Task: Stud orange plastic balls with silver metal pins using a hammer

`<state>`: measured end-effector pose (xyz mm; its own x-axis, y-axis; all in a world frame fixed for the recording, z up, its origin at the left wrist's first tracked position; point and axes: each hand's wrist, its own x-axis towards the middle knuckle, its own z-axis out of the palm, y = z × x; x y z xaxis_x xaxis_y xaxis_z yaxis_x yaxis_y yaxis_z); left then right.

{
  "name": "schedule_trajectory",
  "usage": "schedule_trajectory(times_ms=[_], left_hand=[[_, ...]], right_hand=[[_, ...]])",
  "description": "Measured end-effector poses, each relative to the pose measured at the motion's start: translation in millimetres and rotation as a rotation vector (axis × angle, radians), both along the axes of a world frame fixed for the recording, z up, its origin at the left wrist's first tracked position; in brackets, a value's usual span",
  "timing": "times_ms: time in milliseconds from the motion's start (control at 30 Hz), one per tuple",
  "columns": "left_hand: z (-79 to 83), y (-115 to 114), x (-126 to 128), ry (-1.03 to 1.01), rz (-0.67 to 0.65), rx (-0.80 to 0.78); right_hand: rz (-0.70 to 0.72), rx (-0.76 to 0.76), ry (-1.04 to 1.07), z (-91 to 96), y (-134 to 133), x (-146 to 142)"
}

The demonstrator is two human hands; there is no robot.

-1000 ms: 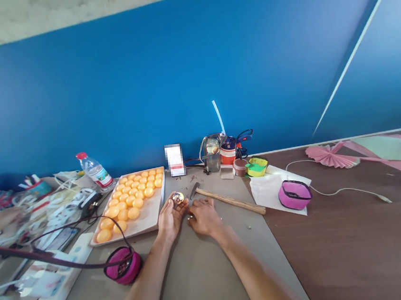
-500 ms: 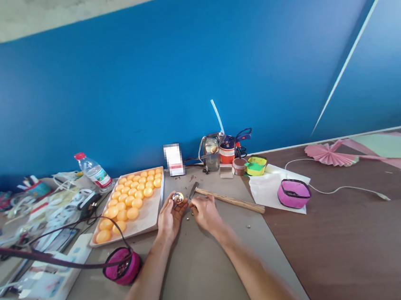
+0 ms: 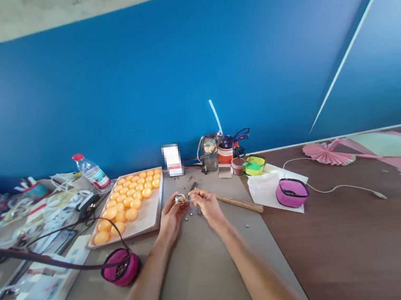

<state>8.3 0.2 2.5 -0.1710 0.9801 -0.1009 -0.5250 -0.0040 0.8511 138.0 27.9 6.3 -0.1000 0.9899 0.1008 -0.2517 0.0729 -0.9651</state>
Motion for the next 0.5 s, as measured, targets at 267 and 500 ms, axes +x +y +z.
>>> schedule_trajectory(times_ms=[267, 500], left_hand=[[-3.6, -0.8, 2.4, 0.131, -0.013, 0.033], [-5.5, -1.8, 2.0, 0.233, -0.039, 0.024]], right_hand=[[0.059, -0.026, -0.041, 1.6, -0.7, -1.3], [0.048, 0.051, -0.217, 4.1, -0.1, 1.8]])
